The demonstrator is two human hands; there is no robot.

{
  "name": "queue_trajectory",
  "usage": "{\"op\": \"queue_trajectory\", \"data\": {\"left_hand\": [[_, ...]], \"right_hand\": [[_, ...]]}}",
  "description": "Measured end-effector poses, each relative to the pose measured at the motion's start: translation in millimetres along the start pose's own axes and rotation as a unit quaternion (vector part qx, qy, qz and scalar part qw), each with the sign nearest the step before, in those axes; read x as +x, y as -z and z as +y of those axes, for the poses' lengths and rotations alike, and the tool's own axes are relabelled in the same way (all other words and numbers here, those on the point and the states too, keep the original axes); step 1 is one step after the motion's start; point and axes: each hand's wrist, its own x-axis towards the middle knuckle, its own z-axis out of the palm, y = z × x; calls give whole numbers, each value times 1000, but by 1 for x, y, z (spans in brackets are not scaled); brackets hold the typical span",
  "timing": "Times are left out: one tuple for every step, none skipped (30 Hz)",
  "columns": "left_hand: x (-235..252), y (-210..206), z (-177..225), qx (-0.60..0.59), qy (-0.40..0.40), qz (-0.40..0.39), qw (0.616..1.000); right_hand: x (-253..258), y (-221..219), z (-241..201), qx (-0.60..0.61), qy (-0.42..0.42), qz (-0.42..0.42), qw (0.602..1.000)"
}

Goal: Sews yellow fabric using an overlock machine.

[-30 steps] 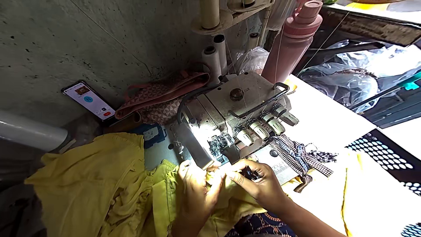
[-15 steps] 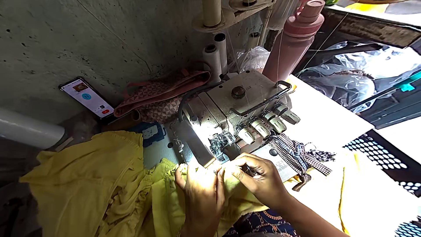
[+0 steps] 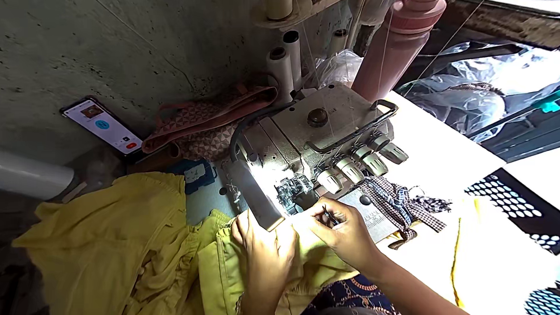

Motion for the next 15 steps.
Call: {"op": "queue_trajectory", "data": {"left_hand": [[1, 1, -3, -11, 1, -8, 1000], [1, 2, -4, -22, 1, -17, 1000], [1, 4, -5, -31, 1, -27, 999], [0, 5, -6, -37, -2, -31, 999], [0, 6, -7, -40, -5, -31, 999], [0, 7, -8, -45, -9, -28, 999], [-1, 7, -8, -53, -14, -21, 998], [-1, 7, -9, -65, -23, -10, 998], [-1, 8, -10, -76, -34, -2, 997], [-1, 7, -12, -89, -47, 4, 995], [-1, 7, -12, -101, -55, 4, 993], [-1, 6, -13, -108, -60, 1, 992], [-1, 5, -13, -112, -61, -4, 992], [0, 6, -12, -115, -58, -10, 992], [1, 6, -11, -116, -54, -17, 992]], "right_hand": [[-1, 1, 2, -1, 18, -3, 1000], [-1, 2, 3, -6, 34, -5, 999], [-2, 2, 4, -13, 47, -5, 999], [-2, 2, 5, -20, 57, -3, 998], [-2, 2, 4, -29, 66, -3, 997], [-2, 2, 4, -38, 78, -2, 996], [-2, 2, 4, -45, 91, -1, 995], [-1, 2, 5, -51, 100, 0, 994], [-2, 1, 5, -54, 106, 2, 993], [-2, 1, 5, -53, 110, 2, 993], [-3, 1, 5, -50, 113, -1, 992], [-3, 2, 4, -45, 115, -7, 992], [-3, 2, 3, -40, 118, -12, 992], [-3, 2, 2, -35, 120, -17, 992], [-3, 2, 1, -32, 119, -19, 992]]}}
